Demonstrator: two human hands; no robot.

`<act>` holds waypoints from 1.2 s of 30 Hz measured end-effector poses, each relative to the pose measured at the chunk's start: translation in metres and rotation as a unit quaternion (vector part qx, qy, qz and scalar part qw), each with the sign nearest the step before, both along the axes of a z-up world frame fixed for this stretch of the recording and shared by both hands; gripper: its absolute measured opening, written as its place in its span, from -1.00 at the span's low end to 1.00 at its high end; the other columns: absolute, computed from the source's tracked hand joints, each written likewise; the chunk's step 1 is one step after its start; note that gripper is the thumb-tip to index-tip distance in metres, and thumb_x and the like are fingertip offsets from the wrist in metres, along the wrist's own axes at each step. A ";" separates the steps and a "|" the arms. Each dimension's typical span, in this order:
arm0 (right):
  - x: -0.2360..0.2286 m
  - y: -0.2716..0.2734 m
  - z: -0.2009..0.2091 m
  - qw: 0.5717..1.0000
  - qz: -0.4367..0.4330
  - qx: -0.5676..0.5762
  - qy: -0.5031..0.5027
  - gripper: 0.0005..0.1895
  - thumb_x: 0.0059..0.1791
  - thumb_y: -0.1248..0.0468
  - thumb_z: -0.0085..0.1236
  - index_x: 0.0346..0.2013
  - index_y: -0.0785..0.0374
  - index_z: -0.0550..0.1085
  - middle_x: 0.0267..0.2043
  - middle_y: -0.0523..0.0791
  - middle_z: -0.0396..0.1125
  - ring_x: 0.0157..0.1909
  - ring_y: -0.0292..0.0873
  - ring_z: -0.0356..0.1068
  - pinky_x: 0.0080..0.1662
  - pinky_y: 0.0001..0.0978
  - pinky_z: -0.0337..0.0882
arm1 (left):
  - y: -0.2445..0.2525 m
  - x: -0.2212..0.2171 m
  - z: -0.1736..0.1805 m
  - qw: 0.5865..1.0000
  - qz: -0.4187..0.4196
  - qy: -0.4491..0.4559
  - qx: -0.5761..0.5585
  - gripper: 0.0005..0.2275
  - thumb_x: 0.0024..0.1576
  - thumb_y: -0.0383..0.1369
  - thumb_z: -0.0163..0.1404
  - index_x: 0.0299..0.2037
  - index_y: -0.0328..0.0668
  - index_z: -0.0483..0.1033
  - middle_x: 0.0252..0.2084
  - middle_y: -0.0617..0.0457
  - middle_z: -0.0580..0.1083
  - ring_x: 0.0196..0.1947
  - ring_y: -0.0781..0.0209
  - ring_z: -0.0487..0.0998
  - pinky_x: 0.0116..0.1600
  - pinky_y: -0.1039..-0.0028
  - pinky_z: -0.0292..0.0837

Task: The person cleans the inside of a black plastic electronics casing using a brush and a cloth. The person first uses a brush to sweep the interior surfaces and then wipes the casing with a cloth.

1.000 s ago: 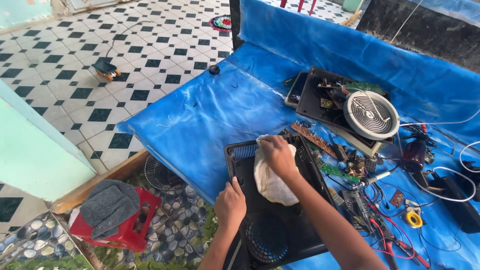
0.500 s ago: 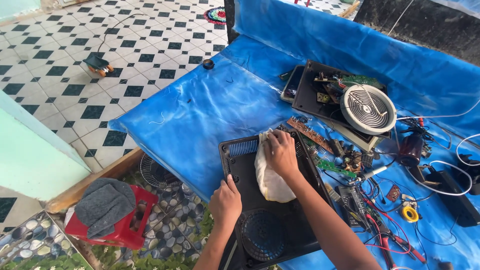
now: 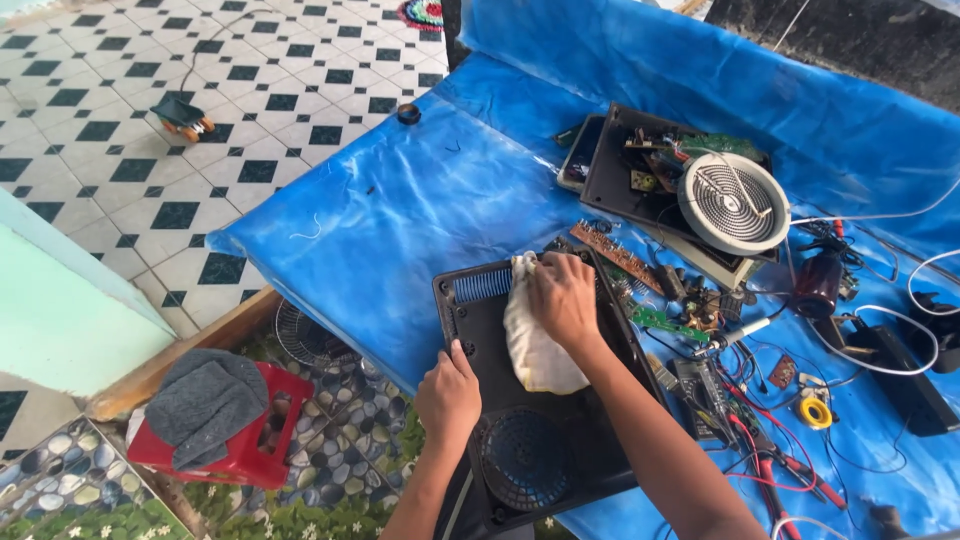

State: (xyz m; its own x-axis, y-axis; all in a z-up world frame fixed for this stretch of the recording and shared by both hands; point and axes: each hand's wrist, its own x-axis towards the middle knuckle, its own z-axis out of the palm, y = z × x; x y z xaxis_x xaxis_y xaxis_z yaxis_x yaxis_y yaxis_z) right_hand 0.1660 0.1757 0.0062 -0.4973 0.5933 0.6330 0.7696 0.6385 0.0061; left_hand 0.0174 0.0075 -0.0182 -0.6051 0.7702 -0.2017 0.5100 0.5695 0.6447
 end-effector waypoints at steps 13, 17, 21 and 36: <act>0.014 0.014 -0.002 0.993 0.081 -0.041 0.074 -0.78 0.07 0.31 0.07 -0.03 0.28 0.55 -0.08 0.00 0.35 -0.10 0.04 0.28 -0.17 -0.08 0.26 | -0.001 0.001 0.003 1.000 0.003 -0.006 -0.002 -0.45 0.38 0.01 -0.51 -0.13 -0.21 0.52 -0.22 -0.21 0.60 -0.22 -0.34 0.62 -0.16 -0.13 0.50; 0.026 0.012 0.020 0.988 0.073 -0.027 0.133 -0.85 0.03 0.48 0.07 -0.18 0.48 0.57 -0.20 0.11 0.46 -0.21 0.10 0.47 -0.20 -0.15 0.53 | 0.000 0.000 -0.002 1.000 0.003 0.009 0.010 -0.47 0.39 -0.01 -0.49 -0.18 -0.21 0.51 -0.28 -0.20 0.59 -0.28 -0.32 0.62 -0.26 -0.10 0.52; 0.014 -0.003 0.012 0.986 0.165 -0.009 0.029 -0.82 -0.08 0.55 0.23 -0.19 0.39 0.59 -0.26 0.02 0.54 -0.23 -0.01 0.51 -0.12 -0.25 0.57 | -0.002 0.001 0.006 1.000 0.006 -0.001 0.009 -0.48 0.39 -0.01 -0.48 -0.20 -0.21 0.50 -0.29 -0.22 0.59 -0.27 -0.34 0.62 -0.24 -0.11 0.52; -0.037 -0.089 0.012 0.931 0.343 -0.121 0.022 -0.74 0.08 0.38 0.00 0.02 0.45 0.48 0.10 0.21 0.40 0.19 0.30 0.38 0.20 0.02 0.38 | -0.006 0.000 0.013 0.999 -0.017 0.008 0.026 -0.45 0.45 -0.10 -0.50 0.09 -0.45 0.48 -0.25 -0.39 0.59 -0.25 -0.27 0.70 -0.33 0.07 0.69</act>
State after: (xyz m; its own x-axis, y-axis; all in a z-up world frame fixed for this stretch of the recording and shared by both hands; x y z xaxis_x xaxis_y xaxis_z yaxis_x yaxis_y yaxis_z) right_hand 0.1292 0.0870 0.0177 -0.7890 0.2740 0.5499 0.1768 0.9585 -0.2239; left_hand 0.0169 0.0014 -0.0051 -0.5810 0.7995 -0.1524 0.5387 0.5181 0.6644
